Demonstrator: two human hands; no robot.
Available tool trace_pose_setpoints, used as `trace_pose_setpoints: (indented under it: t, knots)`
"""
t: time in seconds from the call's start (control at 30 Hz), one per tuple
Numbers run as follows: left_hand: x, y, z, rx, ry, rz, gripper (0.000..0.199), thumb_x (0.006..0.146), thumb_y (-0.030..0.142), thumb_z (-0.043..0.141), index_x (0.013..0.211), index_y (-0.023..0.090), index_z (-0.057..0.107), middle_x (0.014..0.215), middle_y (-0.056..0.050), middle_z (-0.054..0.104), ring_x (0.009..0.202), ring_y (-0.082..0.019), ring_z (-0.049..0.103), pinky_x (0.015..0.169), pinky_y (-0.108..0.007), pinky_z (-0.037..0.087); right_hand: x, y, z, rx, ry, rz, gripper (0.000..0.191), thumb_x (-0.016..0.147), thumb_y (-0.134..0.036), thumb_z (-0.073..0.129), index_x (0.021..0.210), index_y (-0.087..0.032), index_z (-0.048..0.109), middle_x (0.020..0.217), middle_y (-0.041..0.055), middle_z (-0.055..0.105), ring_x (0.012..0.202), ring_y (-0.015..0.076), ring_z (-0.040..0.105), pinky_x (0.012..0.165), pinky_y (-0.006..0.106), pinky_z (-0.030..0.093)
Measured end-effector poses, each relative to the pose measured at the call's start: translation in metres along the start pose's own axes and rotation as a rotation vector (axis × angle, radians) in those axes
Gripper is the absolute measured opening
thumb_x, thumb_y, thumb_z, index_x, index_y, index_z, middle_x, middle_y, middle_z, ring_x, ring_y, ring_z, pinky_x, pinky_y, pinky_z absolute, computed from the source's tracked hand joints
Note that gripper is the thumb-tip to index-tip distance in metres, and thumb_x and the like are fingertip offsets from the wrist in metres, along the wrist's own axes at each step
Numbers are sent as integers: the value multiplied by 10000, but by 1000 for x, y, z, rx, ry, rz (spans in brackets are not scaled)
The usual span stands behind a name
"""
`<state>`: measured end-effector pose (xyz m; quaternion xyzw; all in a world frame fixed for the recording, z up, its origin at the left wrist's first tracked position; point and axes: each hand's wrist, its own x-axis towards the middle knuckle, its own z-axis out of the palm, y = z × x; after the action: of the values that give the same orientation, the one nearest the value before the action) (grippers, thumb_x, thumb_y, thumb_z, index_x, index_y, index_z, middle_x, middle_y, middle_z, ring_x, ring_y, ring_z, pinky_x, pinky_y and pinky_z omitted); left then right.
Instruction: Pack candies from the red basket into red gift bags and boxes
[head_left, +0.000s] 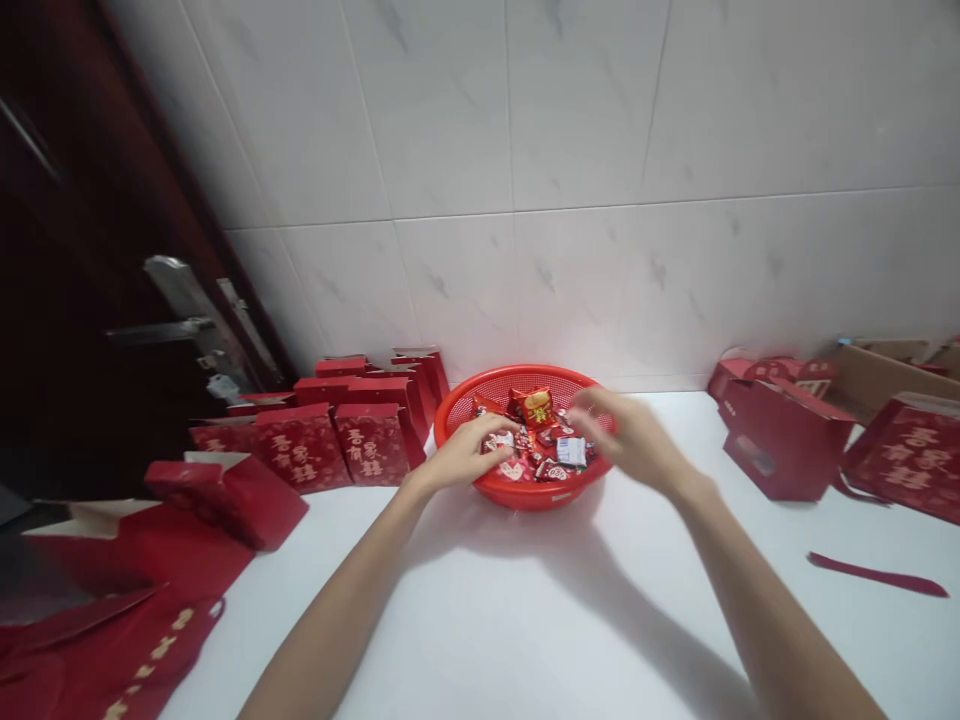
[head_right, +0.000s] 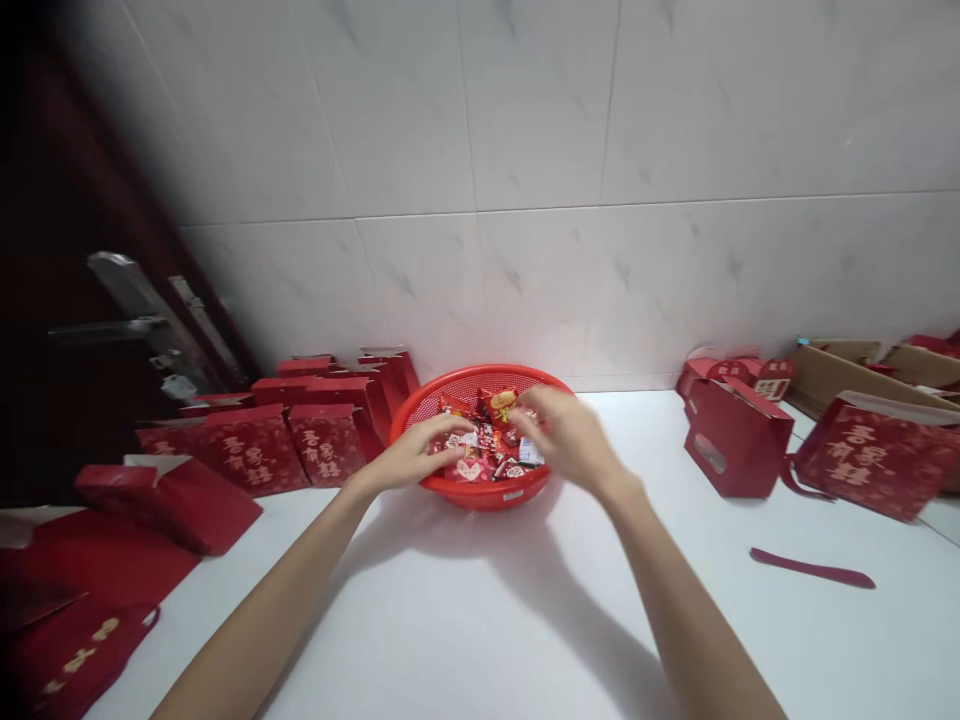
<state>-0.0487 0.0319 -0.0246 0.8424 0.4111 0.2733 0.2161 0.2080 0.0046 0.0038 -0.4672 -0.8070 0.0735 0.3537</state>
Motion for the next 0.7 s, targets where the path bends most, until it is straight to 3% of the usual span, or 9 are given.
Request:
trace_pose_setpoints:
  t: [0.07, 0.1, 0.2, 0.27, 0.33, 0.4, 0.5, 0.6, 0.7]
  knots:
    - [-2, -2, -10, -25, 78, 9, 325, 894, 363, 567, 1157, 203, 672, 1247, -106, 688, 1152, -241, 638, 1001, -387, 515, -2, -25, 38, -134, -359, -100, 337, 1010, -428, 463, 912, -185, 675, 957, 108, 752, 851, 220, 695, 721, 298, 463]
    - [-3, -4, -17, -11, 136, 4, 326, 886, 360, 568, 1146, 196, 677, 1242, -107, 688, 1148, -239, 641, 1007, -381, 512, -4, -36, 54, -227, -440, -56, 407, 1032, -442, 405, 891, -178, 681, 919, 119, 755, 823, 231, 706, 684, 296, 447]
    - [-12, -10, -47, 131, 368, -99, 340, 854, 361, 563, 1106, 180, 701, 1207, -104, 697, 1070, -239, 668, 990, -374, 513, -11, -54, 79, -397, -527, 10, 557, 1065, -470, 250, 935, -165, 697, 841, 127, 761, 793, 253, 731, 650, 294, 425]
    - [-21, -14, -68, 280, 535, -271, 344, 848, 371, 539, 1074, 188, 722, 1121, -97, 726, 981, -246, 684, 943, -374, 522, -13, -56, 81, -414, -516, -2, 549, 1062, -492, 237, 1013, -174, 682, 859, 118, 769, 803, 261, 739, 637, 292, 421]
    - [-31, -18, -86, 412, 613, -483, 379, 874, 421, 513, 1113, 218, 726, 1030, -84, 758, 988, -276, 691, 947, -390, 508, -11, -54, 79, -415, -508, -4, 542, 1057, -512, 235, 1039, -180, 663, 879, 117, 772, 815, 271, 742, 628, 294, 421]
    - [-39, -20, -98, 485, 587, -649, 437, 892, 486, 478, 1164, 242, 718, 1077, -93, 767, 1073, -333, 680, 929, -418, 506, -9, -52, 78, -418, -505, -5, 546, 1054, -529, 230, 1038, -183, 652, 878, 117, 770, 823, 276, 743, 628, 294, 424]
    - [-44, -23, -104, 515, 452, -783, 515, 904, 574, 413, 1145, 246, 729, 1160, -119, 753, 1149, -407, 650, 884, -464, 509, -10, -51, 80, -422, -472, -10, 544, 1056, -526, 218, 1058, -182, 640, 865, 109, 768, 817, 273, 746, 632, 292, 434]
    - [-43, -22, -105, 517, 362, -842, 512, 890, 595, 416, 1011, 216, 739, 1046, -144, 774, 1098, -420, 669, 849, -462, 506, -14, -51, 83, -433, -472, -40, 557, 1038, -570, 258, 1101, -163, 632, 891, 129, 771, 825, 285, 749, 643, 303, 463]
    - [-40, -18, -105, 519, 358, -871, 402, 850, 555, 490, 842, 210, 696, 846, -121, 773, 956, -377, 707, 767, -402, 500, -21, -52, 85, -479, -519, -68, 478, 968, -581, 481, 1101, -149, 636, 879, 139, 770, 827, 306, 749, 660, 318, 492]
